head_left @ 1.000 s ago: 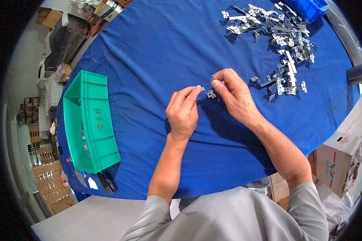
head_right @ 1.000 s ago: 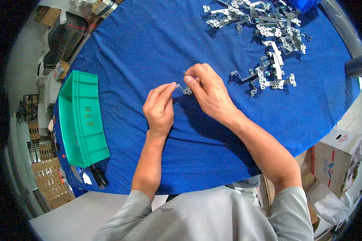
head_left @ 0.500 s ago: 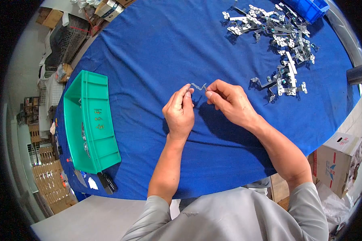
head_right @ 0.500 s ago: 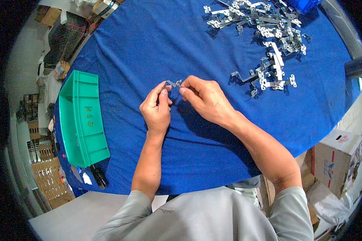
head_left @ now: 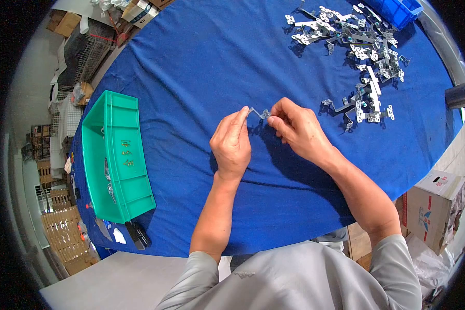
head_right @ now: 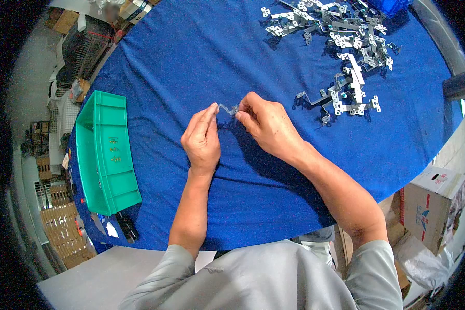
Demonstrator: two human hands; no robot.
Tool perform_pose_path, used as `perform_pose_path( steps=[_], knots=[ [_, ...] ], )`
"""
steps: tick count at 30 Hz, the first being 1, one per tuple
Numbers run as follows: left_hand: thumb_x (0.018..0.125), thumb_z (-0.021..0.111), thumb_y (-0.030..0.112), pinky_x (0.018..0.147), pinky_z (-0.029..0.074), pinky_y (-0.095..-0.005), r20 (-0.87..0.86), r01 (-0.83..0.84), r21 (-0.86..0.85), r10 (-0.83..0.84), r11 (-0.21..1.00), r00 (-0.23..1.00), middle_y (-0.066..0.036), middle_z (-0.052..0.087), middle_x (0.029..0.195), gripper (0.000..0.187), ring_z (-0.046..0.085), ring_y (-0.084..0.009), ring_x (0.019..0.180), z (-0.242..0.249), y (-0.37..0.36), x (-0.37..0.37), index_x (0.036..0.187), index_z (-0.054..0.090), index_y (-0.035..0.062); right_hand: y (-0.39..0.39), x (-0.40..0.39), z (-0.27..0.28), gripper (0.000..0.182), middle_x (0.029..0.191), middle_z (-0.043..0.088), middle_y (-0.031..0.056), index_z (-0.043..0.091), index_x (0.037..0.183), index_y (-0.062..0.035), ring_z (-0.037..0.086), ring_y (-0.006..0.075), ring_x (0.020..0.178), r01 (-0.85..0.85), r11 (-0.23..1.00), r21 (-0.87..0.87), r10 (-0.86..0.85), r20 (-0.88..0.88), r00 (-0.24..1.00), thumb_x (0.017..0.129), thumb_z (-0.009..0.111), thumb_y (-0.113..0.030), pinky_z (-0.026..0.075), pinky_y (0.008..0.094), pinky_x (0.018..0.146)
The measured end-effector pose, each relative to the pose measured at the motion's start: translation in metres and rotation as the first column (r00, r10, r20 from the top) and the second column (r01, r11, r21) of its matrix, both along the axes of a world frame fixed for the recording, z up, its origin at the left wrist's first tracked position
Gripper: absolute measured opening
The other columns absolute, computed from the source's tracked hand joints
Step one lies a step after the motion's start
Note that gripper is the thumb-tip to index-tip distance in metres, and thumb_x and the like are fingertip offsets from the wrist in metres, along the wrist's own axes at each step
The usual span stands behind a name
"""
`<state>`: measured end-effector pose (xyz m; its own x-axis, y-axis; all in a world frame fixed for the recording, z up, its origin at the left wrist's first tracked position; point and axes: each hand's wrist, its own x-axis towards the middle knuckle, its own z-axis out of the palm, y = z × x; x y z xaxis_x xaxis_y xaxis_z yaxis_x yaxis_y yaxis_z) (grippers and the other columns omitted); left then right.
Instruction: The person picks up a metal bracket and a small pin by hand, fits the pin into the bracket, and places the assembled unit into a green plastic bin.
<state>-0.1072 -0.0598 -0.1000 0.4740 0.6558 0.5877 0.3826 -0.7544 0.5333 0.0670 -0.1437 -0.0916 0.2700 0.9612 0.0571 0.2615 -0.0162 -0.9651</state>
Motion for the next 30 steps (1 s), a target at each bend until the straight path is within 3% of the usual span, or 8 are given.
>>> perform_pose_path(
  steps=[4,7,13,16,19,22,28,30],
  knots=[
    [0.092,0.066,-0.007,0.08,0.059,-0.0357,-0.019,0.001,0.033,-0.001,0.999,1.0,-0.018,0.075,0.102,0.025,0.075,-0.0275,0.091,-0.001,0.0,0.0,0.114,0.075,-0.0007,0.001,-0.005,0.001,0.021,0.075,0.065,0.0173,0.061,0.105,0.0024,0.065,0.0254,0.064,0.031,0.994,0.103,-0.019,-0.116,0.993,0.096,0.067,-0.015,0.048,0.0402,0.057],
    [0.09,0.067,-0.008,0.08,0.059,-0.0376,-0.068,0.035,0.076,-0.03,0.996,0.997,-0.018,0.075,0.101,0.027,0.074,-0.0302,0.09,0.003,-0.001,0.001,0.114,0.076,0.0007,0.0,-0.001,0.01,0.017,0.078,0.066,0.0152,0.063,0.102,0.0019,0.065,0.0248,0.065,-0.017,1.0,-0.001,0.016,-0.126,0.992,0.096,0.068,-0.013,0.049,0.0399,0.059],
    [0.086,0.068,-0.008,0.08,0.058,-0.0385,-0.087,0.046,0.082,-0.039,0.996,0.995,-0.016,0.075,0.101,0.032,0.073,-0.032,0.09,0.004,-0.002,0.0,0.115,0.076,0.0033,-0.001,-0.001,0.007,0.012,0.078,0.065,0.0103,0.068,0.095,-0.0006,0.062,0.0216,0.069,0.049,0.987,0.152,-0.072,0.153,0.986,0.096,0.068,-0.013,0.049,0.038,0.063],
    [0.089,0.067,-0.006,0.072,0.059,-0.0379,-0.089,0.091,0.143,-0.079,0.985,0.993,-0.014,0.074,0.099,0.029,0.071,-0.0288,0.082,0.002,-0.001,0.002,0.115,0.075,0.0027,0.007,0.001,0.001,0.014,0.077,0.065,0.0076,0.067,0.097,0.0,0.06,0.0164,0.067,0.137,0.932,0.335,-0.17,0.072,0.983,0.099,0.066,-0.014,0.048,0.0335,0.061],
    [0.094,0.064,-0.004,0.067,0.058,-0.035,0.045,-0.029,-0.227,0.041,0.973,0.998,-0.015,0.075,0.097,0.022,0.071,-0.0231,0.074,0.0,-0.003,0.0,0.114,0.074,-0.0007,0.001,0.001,0.013,0.017,0.077,0.066,0.0051,0.066,0.098,0.0008,0.059,0.0109,0.066,0.123,0.992,0.011,-0.114,-0.313,0.943,0.102,0.063,-0.015,0.048,0.0292,0.059],
    [0.1,0.061,0.002,0.058,0.052,-0.025,0.112,-0.039,-0.391,0.09,0.919,0.99,-0.011,0.078,0.098,0.02,0.063,-0.008,0.063,0.002,-0.004,-0.001,0.116,0.074,-0.0027,-0.001,-0.002,0.011,0.021,0.076,0.067,0.0047,0.066,0.101,0.001,0.06,0.0083,0.064,-0.008,0.999,-0.038,-0.002,-0.258,0.966,0.105,0.06,-0.018,0.049,0.028,0.057],
    [0.099,0.062,0.001,0.057,0.052,-0.0247,0.06,-0.018,-0.265,0.035,0.964,0.998,-0.011,0.079,0.098,0.021,0.063,-0.0077,0.063,-0.003,-0.003,-0.002,0.116,0.074,-0.0027,-0.002,-0.005,0.009,0.023,0.072,0.068,0.0072,0.066,0.099,0.001,0.063,0.0123,0.06,-0.067,0.998,-0.018,0.063,-0.172,0.983,0.105,0.06,-0.02,0.05,0.0313,0.055],
    [0.096,0.063,-0.002,0.065,0.056,-0.0319,0.054,-0.018,-0.264,0.033,0.964,0.998,-0.015,0.077,0.097,0.021,0.07,-0.019,0.072,-0.001,-0.004,-0.001,0.115,0.074,-0.0024,-0.002,-0.005,0.009,0.022,0.071,0.068,0.008,0.066,0.099,0.0009,0.063,0.0134,0.059,-0.057,0.998,-0.02,0.053,-0.168,0.984,0.104,0.062,-0.02,0.05,0.032,0.055]
  ],
)
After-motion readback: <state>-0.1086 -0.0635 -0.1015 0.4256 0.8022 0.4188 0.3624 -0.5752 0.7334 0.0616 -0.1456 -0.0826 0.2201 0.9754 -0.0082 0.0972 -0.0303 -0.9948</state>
